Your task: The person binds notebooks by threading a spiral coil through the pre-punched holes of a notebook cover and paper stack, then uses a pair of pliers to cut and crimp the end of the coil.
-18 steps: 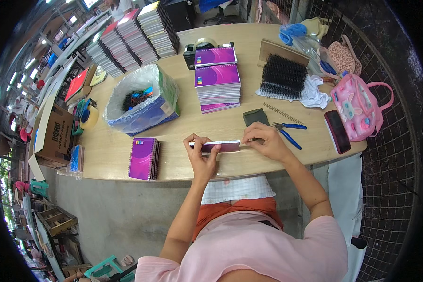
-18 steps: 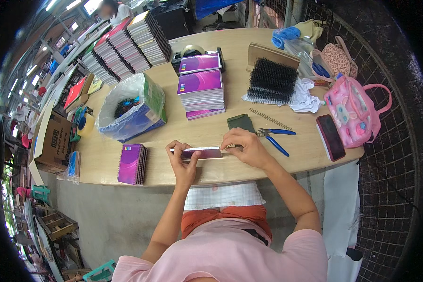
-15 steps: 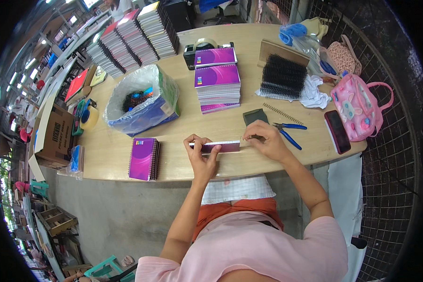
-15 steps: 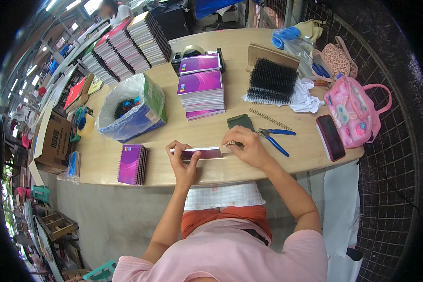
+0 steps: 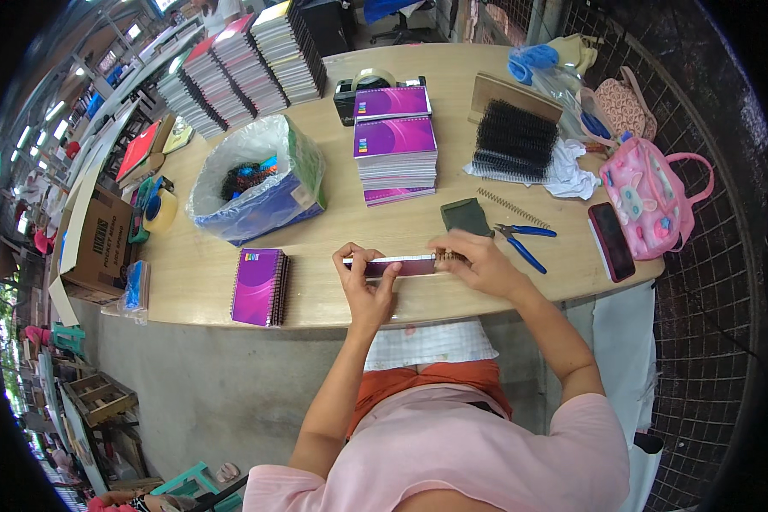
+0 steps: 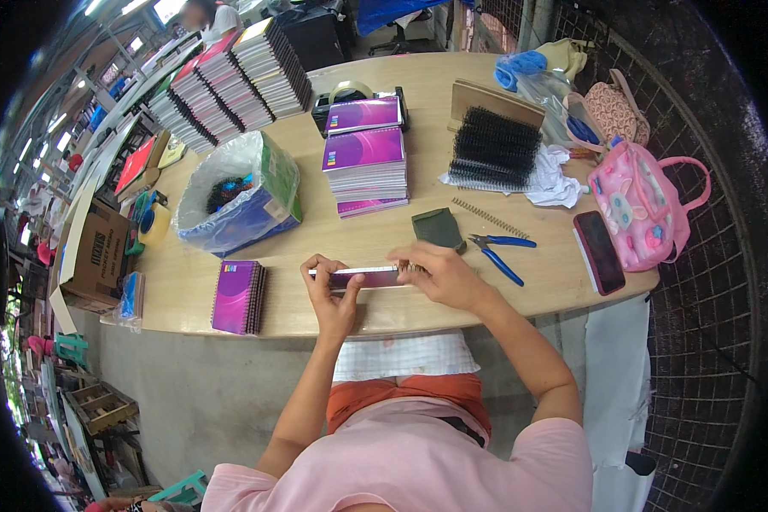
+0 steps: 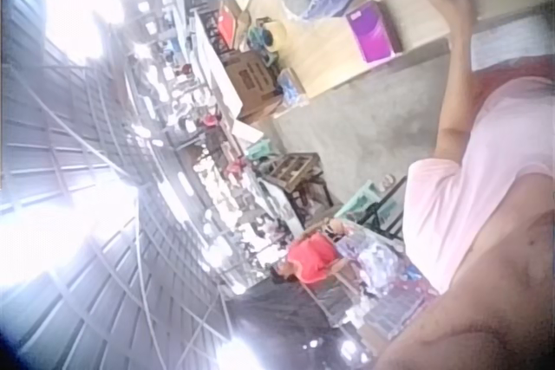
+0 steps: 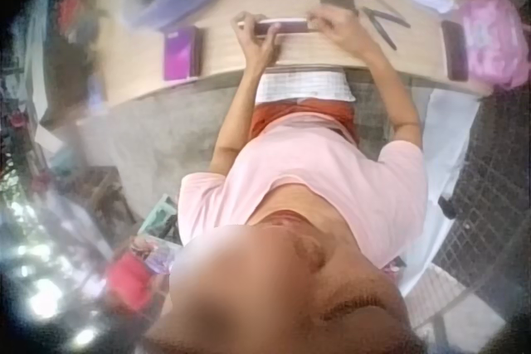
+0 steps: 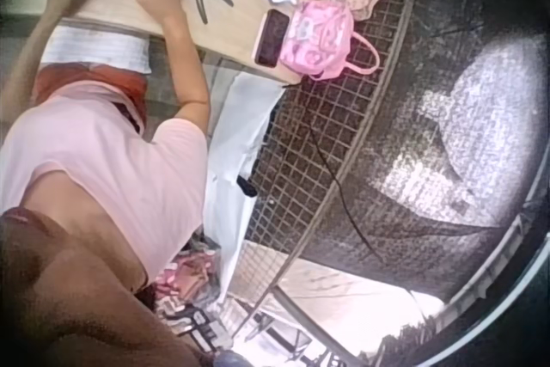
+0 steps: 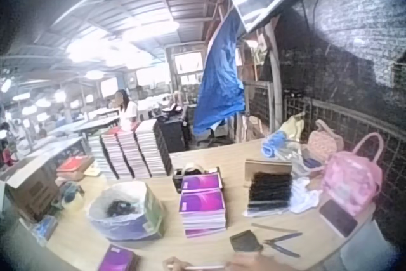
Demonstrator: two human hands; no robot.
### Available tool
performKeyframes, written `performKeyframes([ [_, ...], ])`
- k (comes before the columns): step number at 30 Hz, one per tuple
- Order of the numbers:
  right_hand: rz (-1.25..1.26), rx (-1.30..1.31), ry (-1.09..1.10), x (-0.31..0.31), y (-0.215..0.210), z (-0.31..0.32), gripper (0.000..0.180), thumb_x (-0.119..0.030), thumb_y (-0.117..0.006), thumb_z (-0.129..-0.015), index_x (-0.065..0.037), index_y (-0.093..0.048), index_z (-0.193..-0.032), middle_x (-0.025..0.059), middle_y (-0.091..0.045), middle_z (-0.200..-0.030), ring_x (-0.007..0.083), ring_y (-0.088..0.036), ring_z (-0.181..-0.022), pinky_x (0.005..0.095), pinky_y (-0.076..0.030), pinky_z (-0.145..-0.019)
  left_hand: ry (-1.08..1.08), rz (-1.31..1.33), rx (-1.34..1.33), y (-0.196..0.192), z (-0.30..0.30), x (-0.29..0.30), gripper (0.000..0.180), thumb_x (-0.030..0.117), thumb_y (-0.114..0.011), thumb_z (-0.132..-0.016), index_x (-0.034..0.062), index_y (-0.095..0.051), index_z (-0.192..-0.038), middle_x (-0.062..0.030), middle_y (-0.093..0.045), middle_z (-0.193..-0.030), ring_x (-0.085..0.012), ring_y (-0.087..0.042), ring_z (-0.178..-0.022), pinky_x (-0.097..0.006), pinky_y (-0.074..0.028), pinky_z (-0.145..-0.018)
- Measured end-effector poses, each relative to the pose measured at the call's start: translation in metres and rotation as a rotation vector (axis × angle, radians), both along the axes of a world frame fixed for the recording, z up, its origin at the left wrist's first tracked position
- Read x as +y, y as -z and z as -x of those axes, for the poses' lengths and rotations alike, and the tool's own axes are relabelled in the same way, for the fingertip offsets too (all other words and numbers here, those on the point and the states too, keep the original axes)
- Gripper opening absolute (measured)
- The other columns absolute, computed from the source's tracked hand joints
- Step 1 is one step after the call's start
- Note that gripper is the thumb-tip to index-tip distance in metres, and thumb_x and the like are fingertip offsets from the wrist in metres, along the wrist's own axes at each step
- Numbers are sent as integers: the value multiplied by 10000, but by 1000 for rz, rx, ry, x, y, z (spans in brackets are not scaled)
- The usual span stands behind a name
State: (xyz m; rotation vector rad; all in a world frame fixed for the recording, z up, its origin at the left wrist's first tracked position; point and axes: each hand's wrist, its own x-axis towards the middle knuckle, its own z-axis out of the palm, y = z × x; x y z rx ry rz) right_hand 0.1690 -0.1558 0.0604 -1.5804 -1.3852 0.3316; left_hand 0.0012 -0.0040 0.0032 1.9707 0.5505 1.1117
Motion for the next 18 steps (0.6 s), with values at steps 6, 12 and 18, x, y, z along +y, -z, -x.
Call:
performKeyframes([
  [6, 99, -148, 44, 2, -6, 4, 153, -121, -680, -877, -31, -643, -995, 123, -629, -912, 310, -642, -863, 399, -515, -733, -3, -11, -14, 3, 0, 2, 286, 79, -818, -767, 42, -582, -922, -109, -446, -1043, -250, -447, -1050, -344, -401, -900],
  [12, 143, -342, 120, 4, -7, 12, 195, -145, -693, -864, -56, -633, -1025, 101, -619, -948, 302, -628, -889, 425, -511, -726, -3, -22, -3, 1, 0, 1, 289, 70, -823, -758, 41, -586, -919, -113, -452, -1051, -251, -450, -1064, -349, -408, -898],
  [18, 133, -457, 173, 7, -5, 21, 169, -204, -697, -864, -60, -664, -946, 78, -624, -1037, 280, -617, -914, 393, -504, -744, -7, -33, -24, 2, -1, 0, 283, 75, -825, -758, 38, -591, -912, -118, -458, -1055, -258, -458, -1061, -348, -421, -878],
])
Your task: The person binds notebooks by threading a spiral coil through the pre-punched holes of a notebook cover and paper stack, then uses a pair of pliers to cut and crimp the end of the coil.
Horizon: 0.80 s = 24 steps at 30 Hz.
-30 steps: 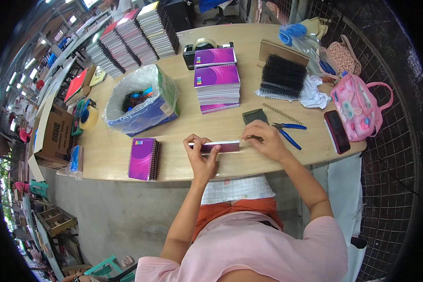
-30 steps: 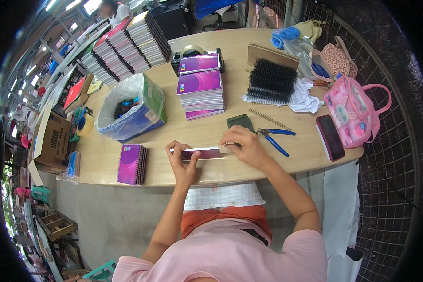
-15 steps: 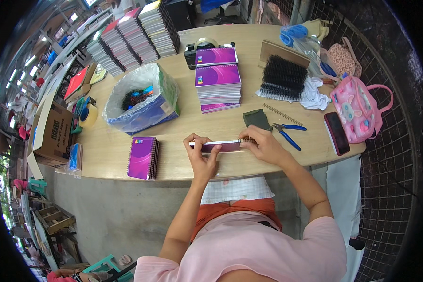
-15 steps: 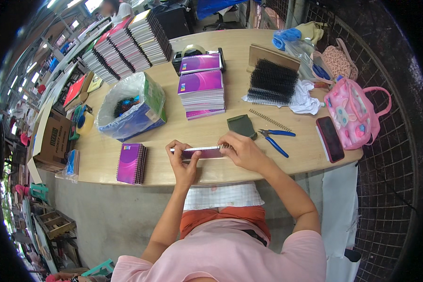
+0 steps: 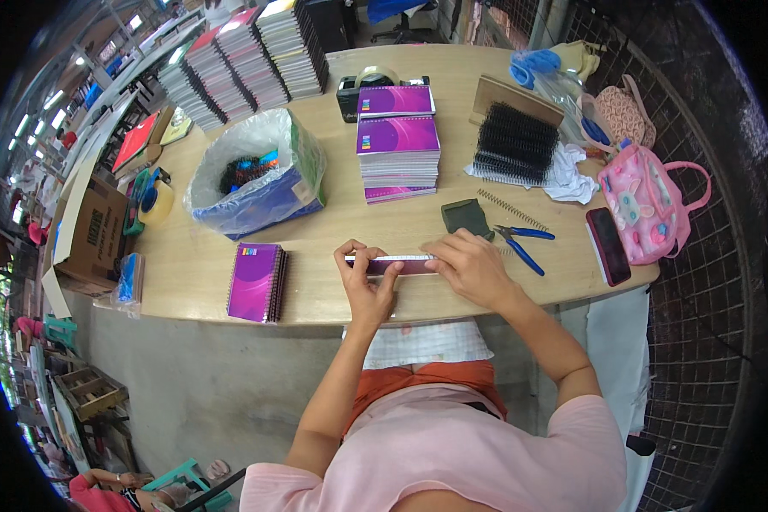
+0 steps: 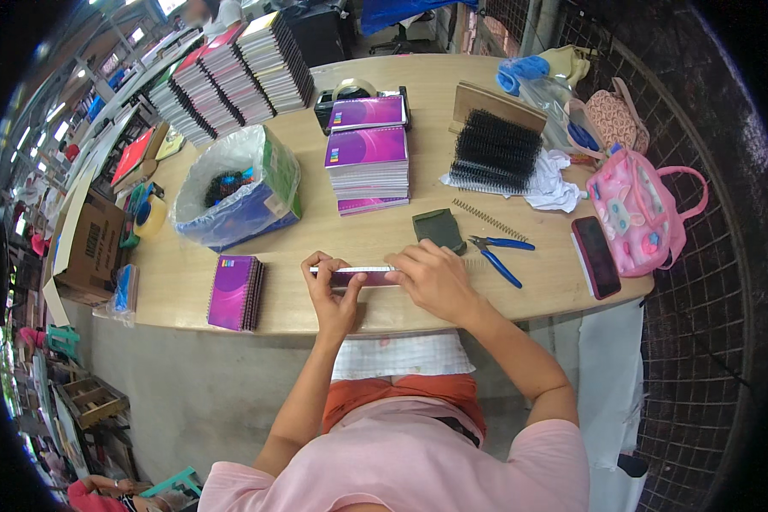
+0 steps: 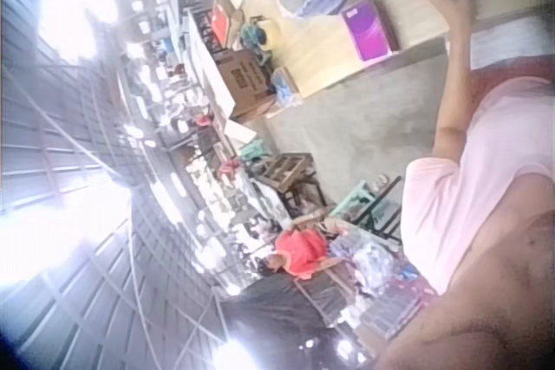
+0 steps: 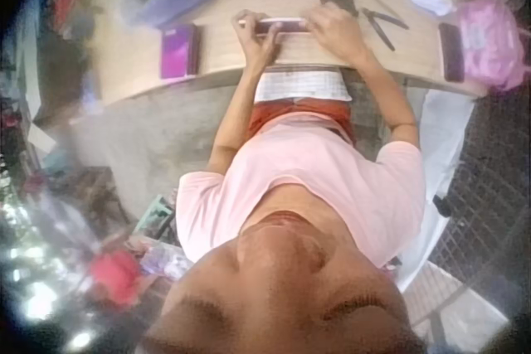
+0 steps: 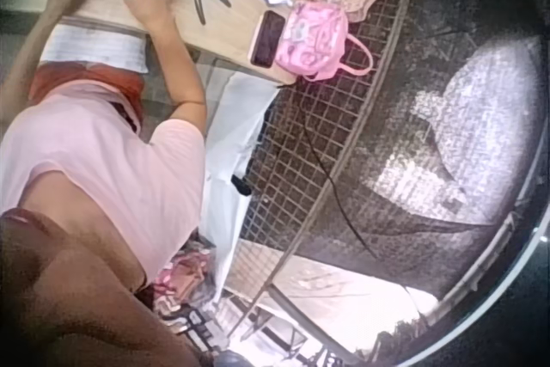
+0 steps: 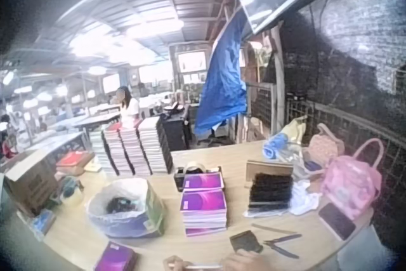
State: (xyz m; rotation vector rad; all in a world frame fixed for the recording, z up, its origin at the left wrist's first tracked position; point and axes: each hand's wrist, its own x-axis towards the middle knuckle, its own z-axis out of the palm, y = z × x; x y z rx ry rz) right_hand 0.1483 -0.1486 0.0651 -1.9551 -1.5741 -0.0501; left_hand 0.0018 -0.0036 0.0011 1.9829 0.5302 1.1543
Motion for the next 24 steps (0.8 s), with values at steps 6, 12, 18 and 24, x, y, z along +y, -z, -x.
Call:
performKeyframes([
  [6, 77, -69, -64, 2, -5, -10, 267, -258, -700, -872, -114, -691, -1097, 120, -612, -1157, 334, -556, -1132, 508, -445, -944, 13, 58, 0, -1, 1, -2, 305, 95, -841, -737, 38, -595, -908, -117, -453, -1057, -261, -457, -1071, -357, -419, -889],
  [12, 463, -297, -198, -2, -14, -95, 586, -353, -817, -709, -237, -682, -1267, 186, -348, -1540, 426, -391, -1334, 497, -286, -1151, 66, 46, 14, -3, 4, 0, 362, 140, -873, -692, 39, -598, -904, -108, -425, -1077, -259, -464, -1048, -361, -427, -884],
  [18, 273, 560, -302, 8, -22, -102, 437, -396, -778, -796, -80, -754, -1097, 193, -613, -1294, 344, -574, -1175, 429, -432, -1024, 84, 127, 56, -9, 2, -3, 418, 157, -901, -647, 36, -596, -905, -96, -421, -1024, -250, -467, -986, -354, -435, -858],
  [24, 302, 611, -450, 16, -14, -89, 443, -434, -685, -890, -9, -759, -991, 170, -661, -1228, 280, -627, -1113, 342, -474, -942, 119, 77, 52, -7, -2, -3, 451, 159, -904, -648, 33, -571, -924, -92, -435, -971, -248, -471, -916, -350, -437, -809],
])
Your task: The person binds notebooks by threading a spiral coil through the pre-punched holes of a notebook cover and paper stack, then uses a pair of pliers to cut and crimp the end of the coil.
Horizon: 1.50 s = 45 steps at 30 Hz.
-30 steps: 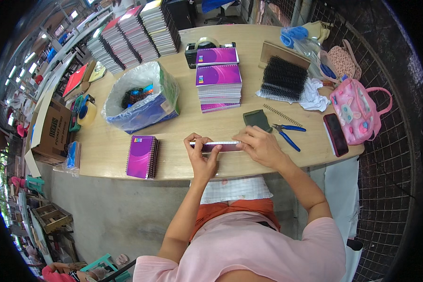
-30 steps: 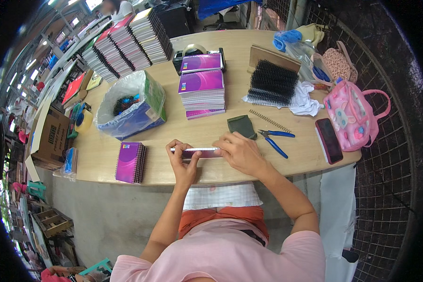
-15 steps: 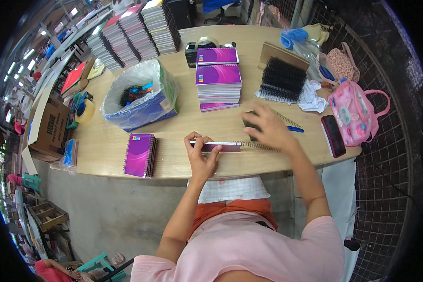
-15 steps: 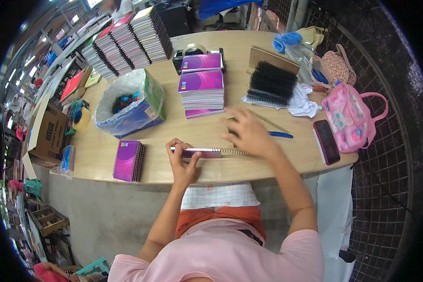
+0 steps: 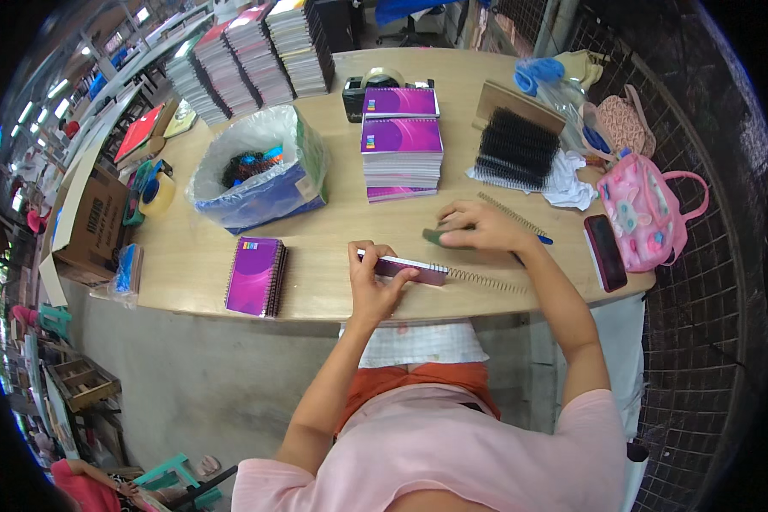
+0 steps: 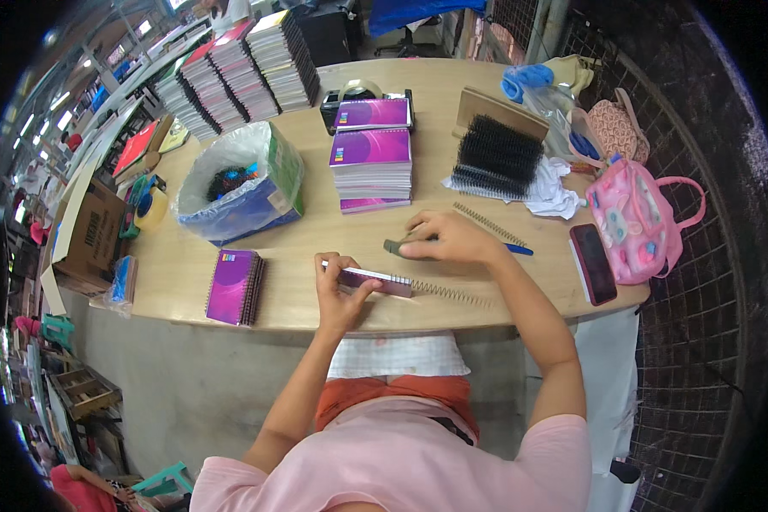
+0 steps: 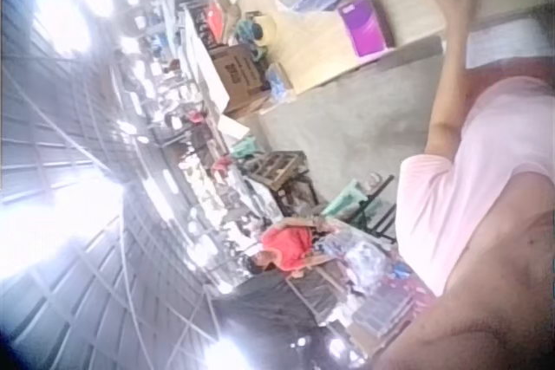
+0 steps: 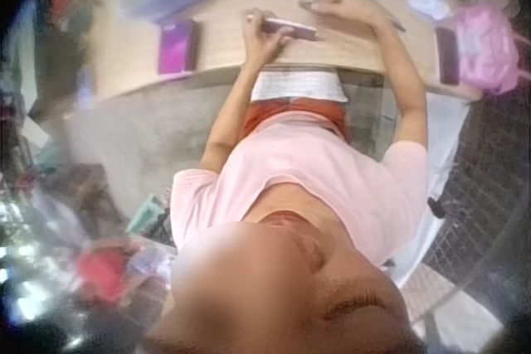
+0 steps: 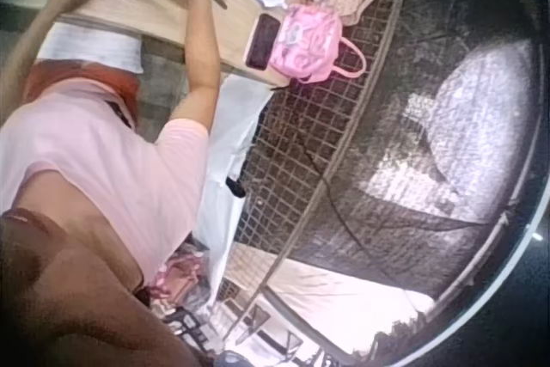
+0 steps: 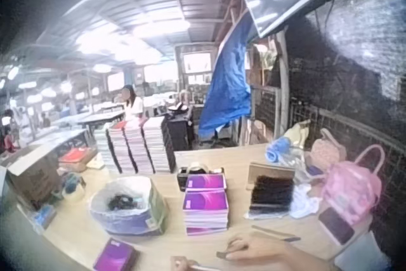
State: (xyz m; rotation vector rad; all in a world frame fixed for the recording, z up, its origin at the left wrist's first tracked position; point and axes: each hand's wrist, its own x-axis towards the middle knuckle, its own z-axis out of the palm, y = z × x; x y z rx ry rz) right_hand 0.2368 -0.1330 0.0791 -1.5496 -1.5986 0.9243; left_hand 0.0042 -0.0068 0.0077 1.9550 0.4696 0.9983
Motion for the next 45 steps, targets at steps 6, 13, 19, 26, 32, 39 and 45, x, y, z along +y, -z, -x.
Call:
performKeyframes([
  [6, 123, -245, 176, 6, -11, 14, 461, -470, -646, -916, -29, -775, -949, 133, -689, -1164, 262, -647, -1061, 345, -486, -919, -3, 2, 7, 1, -1, 1, 506, 159, -910, -640, 30, -526, -943, -89, -440, -965, -238, -466, -884, -344, -426, -788],
  [13, 101, -7, 180, 3, -10, 12, 468, -439, -677, -903, 19, -752, -963, 128, -695, -1125, 232, -652, -1009, 333, -494, -878, 17, 9, -1, 2, -8, -2, 534, 204, -911, -651, 29, -517, -965, -105, -451, -963, -269, -496, -872, -373, -446, -745],
  [19, 82, -209, 110, 3, -5, 20, 425, -412, -668, -908, -3, -762, -969, 121, -680, -1143, 219, -651, -1001, 316, -491, -872, 35, 32, -8, 3, -10, -4, 545, 176, -913, -640, 22, -502, -964, -109, -455, -954, -269, -488, -847, -367, -433, -730],
  [26, 105, -211, 199, 5, 5, 22, 442, -400, -649, -931, 32, -738, -962, 101, -662, -1156, 201, -633, -1000, 310, -475, -897, 68, 34, -36, 6, -13, -5, 538, 149, -900, -651, 23, -482, -967, -111, -459, -955, -266, -482, -834, -358, -428, -714],
  [32, 49, -153, 87, 14, 5, 27, 363, -335, -671, -917, 24, -728, -915, 108, -670, -1076, 206, -633, -969, 334, -480, -854, 82, 131, -43, 9, -9, -4, 581, 195, -917, -645, 29, -473, -980, -98, -454, -927, -237, -471, -800, -340, -426, -711],
  [39, 11, -170, 207, 14, -2, 32, 391, -369, -675, -902, 16, -743, -884, 127, -685, -1038, 239, -648, -946, 332, -488, -847, 150, 195, -48, 8, -7, 0, 528, 107, -849, -734, 43, -480, -1107, -95, -483, -1033, -202, -511, -944, -321, -455, -825],
  [45, -26, 51, 103, 21, 14, 30, 381, -369, -686, -896, 2, -757, -946, 112, -686, -1054, 226, -645, -972, 323, -484, -857, 442, 790, -218, 21, 15, 38, 239, -73, -632, -890, 29, -555, -1092, -34, -583, -1016, -134, -599, -961, -265, -497, -899],
])
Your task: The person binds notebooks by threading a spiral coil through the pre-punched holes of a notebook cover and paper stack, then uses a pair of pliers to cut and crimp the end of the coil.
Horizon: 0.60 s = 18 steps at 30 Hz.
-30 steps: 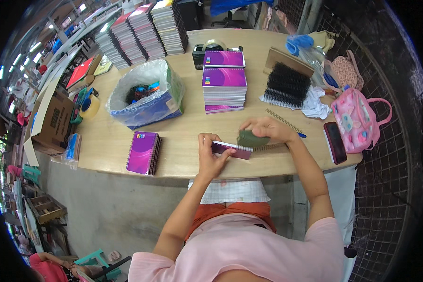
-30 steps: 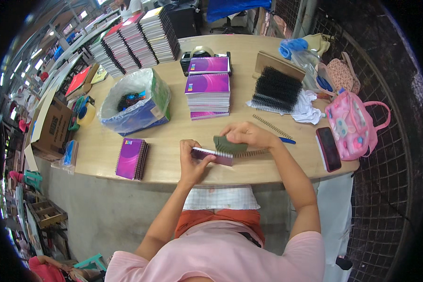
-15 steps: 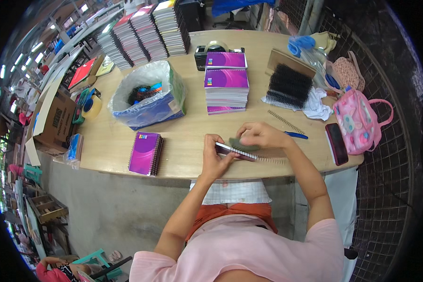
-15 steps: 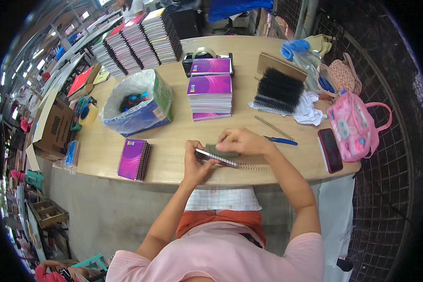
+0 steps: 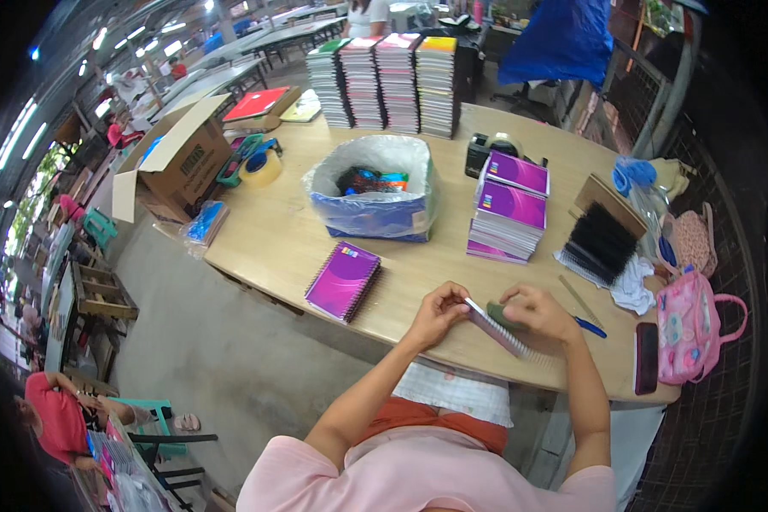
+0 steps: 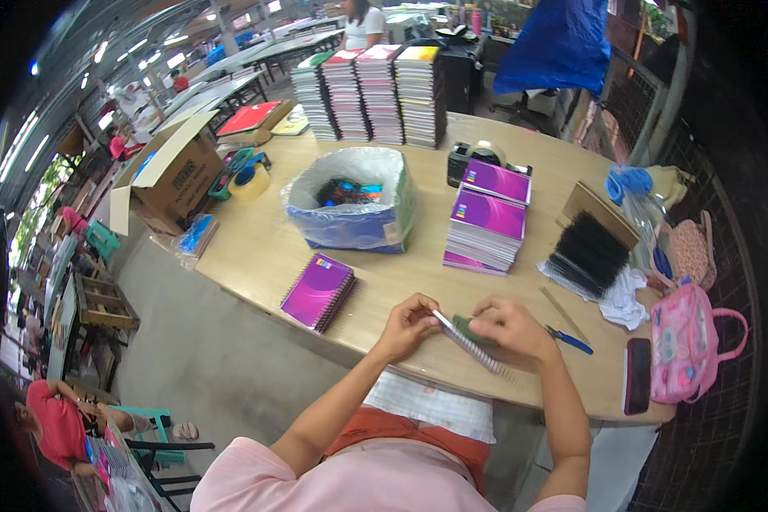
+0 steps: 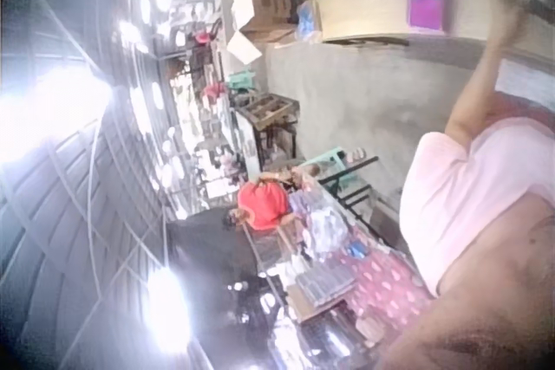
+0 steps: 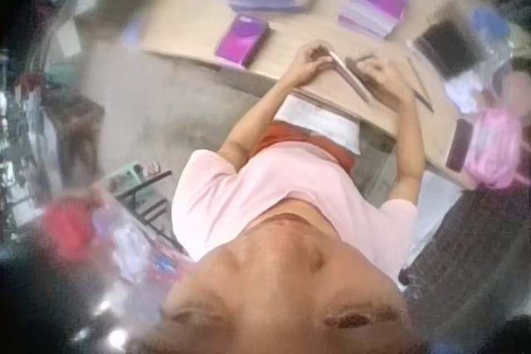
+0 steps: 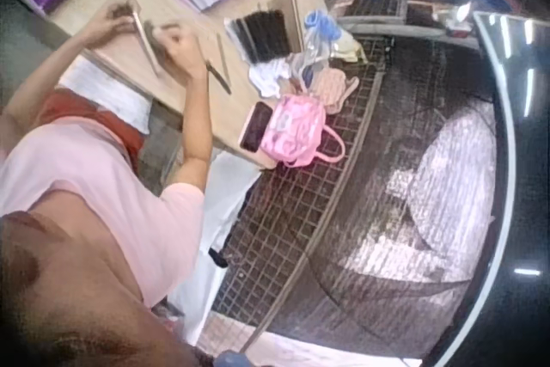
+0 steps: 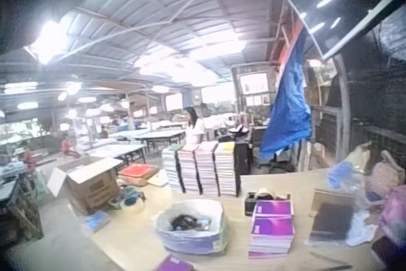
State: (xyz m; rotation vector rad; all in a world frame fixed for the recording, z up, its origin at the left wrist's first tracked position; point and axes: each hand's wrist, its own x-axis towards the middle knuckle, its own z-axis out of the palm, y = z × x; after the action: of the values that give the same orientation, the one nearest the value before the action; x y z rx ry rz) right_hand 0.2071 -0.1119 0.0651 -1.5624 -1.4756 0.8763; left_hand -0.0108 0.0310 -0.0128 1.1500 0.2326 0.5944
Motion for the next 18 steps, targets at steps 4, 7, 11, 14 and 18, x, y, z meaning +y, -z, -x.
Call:
performKeyframes([
  [4, 42, -17, 25, 0, -13, 2, 352, -338, -685, -896, 5, -750, -945, 112, -680, -1075, 227, -635, -1010, 324, -474, -889, 14, -75, 20, 5, -3, -5, 166, -58, -646, -886, 18, -586, -1020, -26, -617, -987, -124, -614, -945, -292, -516, -870],
  [7, -25, 5, -10, -2, -13, 6, 327, -325, -690, -891, -5, -757, -891, 121, -688, -1072, 246, -652, -971, 336, -487, -870, 45, -2, -5, 8, -12, -3, 199, -59, -660, -868, 29, -581, -1028, -25, -625, -982, -115, -614, -941, -284, -518, -860],
  [11, 30, -130, 109, 10, -4, 1, 377, -362, -683, -900, 7, -757, -878, 137, -694, -1052, 261, -653, -967, 342, -488, -862, -70, 20, 93, -5, -8, -7, 311, -87, -677, -830, 40, -548, -1083, -32, -626, -985, -119, -612, -925, -274, -520, -844],
  [14, 21, -73, 4, 11, -9, 9, 376, -354, -670, -920, 17, -731, -928, 102, -671, -1043, 202, -620, -939, 321, -468, -853, -82, 30, 63, -6, -10, -10, 379, -127, -660, -819, 59, -519, -1118, -33, -611, -991, -115, -604, -915, -249, -514, -821],
  [18, 41, -189, 118, 11, -3, 8, 399, -385, -673, -914, 6, -750, -915, 114, -677, -1036, 226, -633, -945, 334, -476, -854, -73, -1, 14, -6, -14, -11, 393, -148, -629, -835, 64, -498, -1138, -25, -582, -1004, -106, -593, -911, -234, -507, -826],
])
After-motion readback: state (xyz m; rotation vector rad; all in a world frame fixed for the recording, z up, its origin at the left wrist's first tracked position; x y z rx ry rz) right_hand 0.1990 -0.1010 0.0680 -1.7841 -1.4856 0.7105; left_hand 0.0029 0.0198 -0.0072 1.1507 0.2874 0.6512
